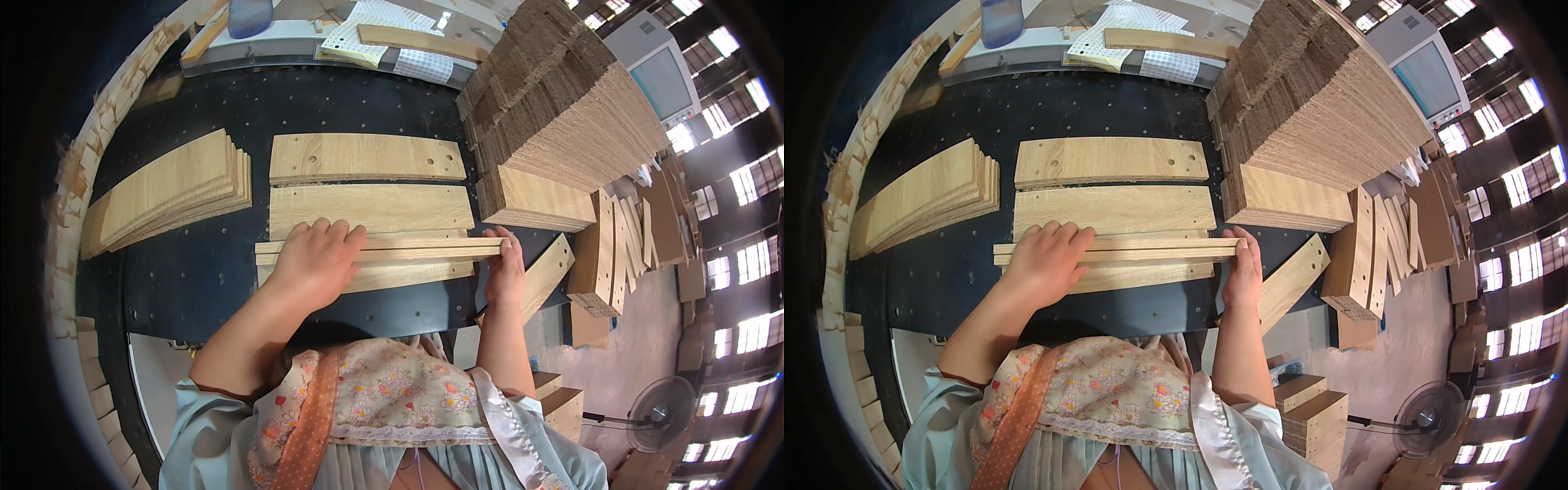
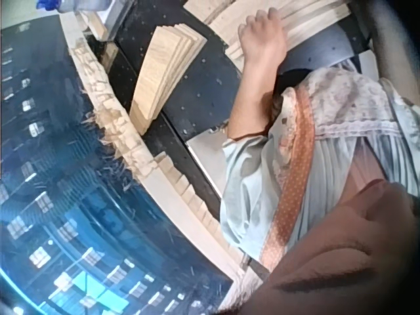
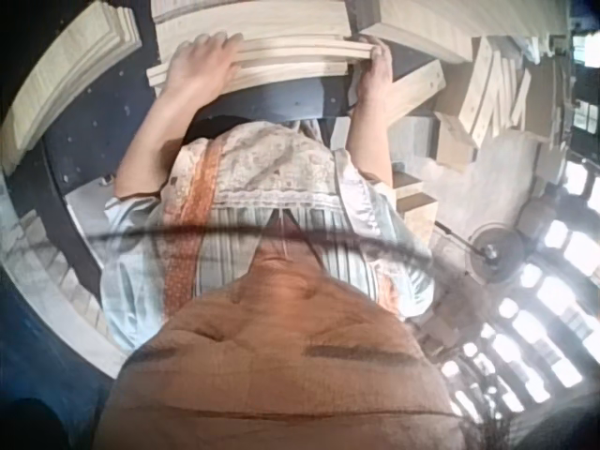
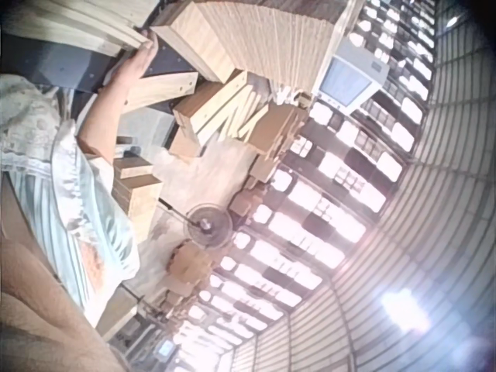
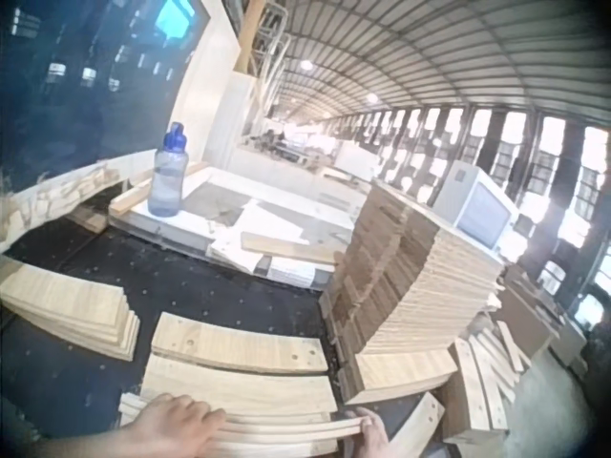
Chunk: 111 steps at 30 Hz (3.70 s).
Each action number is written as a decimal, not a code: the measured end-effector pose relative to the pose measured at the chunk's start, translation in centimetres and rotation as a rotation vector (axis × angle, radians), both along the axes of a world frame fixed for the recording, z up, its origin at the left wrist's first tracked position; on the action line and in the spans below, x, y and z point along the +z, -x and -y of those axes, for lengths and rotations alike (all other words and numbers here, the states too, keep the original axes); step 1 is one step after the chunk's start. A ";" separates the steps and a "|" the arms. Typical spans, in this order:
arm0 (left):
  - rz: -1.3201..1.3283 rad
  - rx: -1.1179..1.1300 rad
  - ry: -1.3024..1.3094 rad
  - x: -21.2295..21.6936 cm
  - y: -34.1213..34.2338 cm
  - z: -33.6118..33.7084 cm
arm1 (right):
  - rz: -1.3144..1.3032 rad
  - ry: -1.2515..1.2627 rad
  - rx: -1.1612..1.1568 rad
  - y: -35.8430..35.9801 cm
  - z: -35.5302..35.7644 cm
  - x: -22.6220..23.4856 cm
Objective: The person handles several wooden panels on a workbench, picking them up to view the holes and surfaces, and then uses a handheld air nozzle to blow dust off the panels one by one.
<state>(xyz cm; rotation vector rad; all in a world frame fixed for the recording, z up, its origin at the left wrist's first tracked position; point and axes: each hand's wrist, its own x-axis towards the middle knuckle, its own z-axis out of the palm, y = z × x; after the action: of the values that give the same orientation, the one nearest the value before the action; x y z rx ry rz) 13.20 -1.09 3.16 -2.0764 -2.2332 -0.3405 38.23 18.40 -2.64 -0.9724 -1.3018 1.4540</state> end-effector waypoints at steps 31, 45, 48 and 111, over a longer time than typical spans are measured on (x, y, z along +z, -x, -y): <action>0.075 -0.020 -0.148 -1.3 0.9 0.0 | 1.461 -0.980 0.949 23.9 -6.3 7.5; 0.268 -0.076 -0.526 -1.7 1.7 0.2 | 1.467 -1.201 0.769 24.7 -5.8 6.4; 0.263 -0.066 -0.519 -1.5 1.7 0.1 | 1.216 -0.993 0.819 24.0 -7.4 6.8; 0.085 0.131 -0.452 -2.0 0.3 -0.1 | 1.134 -0.508 1.270 21.1 -6.5 13.2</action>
<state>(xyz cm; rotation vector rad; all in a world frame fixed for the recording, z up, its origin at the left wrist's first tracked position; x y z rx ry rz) 12.92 -0.94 1.14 -1.7027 -2.0737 -0.8457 17.15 24.87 10.58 -0.5326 -3.3330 1.1530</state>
